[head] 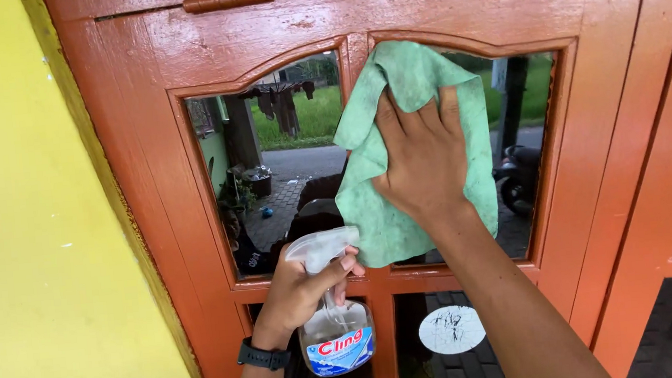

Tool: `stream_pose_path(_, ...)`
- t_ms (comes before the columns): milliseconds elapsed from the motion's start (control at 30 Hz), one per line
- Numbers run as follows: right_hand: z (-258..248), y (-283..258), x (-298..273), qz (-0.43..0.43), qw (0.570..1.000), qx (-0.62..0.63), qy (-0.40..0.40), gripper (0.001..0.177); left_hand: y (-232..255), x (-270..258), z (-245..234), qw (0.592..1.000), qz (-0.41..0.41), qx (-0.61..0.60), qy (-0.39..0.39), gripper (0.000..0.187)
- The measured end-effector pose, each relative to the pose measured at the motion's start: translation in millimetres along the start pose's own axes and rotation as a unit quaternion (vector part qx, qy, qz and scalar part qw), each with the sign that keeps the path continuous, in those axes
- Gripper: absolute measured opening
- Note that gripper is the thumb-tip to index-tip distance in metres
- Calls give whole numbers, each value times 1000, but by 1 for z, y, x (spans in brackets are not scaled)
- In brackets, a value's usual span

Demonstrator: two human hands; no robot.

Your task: Cleaning a glass window pane on a door using a spray cleaner and a cloth.

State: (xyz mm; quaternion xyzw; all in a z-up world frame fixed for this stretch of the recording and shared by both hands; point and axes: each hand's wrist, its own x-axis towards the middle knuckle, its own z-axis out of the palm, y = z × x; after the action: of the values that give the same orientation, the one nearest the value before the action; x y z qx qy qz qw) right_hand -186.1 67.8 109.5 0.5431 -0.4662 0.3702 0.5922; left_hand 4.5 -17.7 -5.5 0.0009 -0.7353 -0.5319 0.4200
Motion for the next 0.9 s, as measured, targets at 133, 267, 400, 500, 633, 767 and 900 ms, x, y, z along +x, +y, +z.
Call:
stream_pose_path(133,-10,-10,-16,6,1000,-3,21,57,7,-1,1,1000,-17,3,-7,27)
stream_pose_path(267,-18,-18,-44,16,999,14,-48,70,5,2,-7,999,-21,-9,-46,24)
stream_pose_path(400,-17,-12,-113,16,973,-16,-228,69,5,3,-11,995,-56,9,-79,21)
stream_pose_path(500,-53,-19,-132,-17,898,-54,-436,100,1,3,-13,996,-39,11,-74,23)
stream_pose_path(633,-58,-16,-165,-45,945,26,-323,106,-6,1,-10,999,-31,-1,-45,20)
stream_pose_path(767,-47,0,-145,8,958,33,-284,78,-6,1,-5,999,-9,-22,-36,28)
stream_pose_path(900,-49,15,-66,53,988,5,-146,67,5,-3,15,998,5,55,3,42)
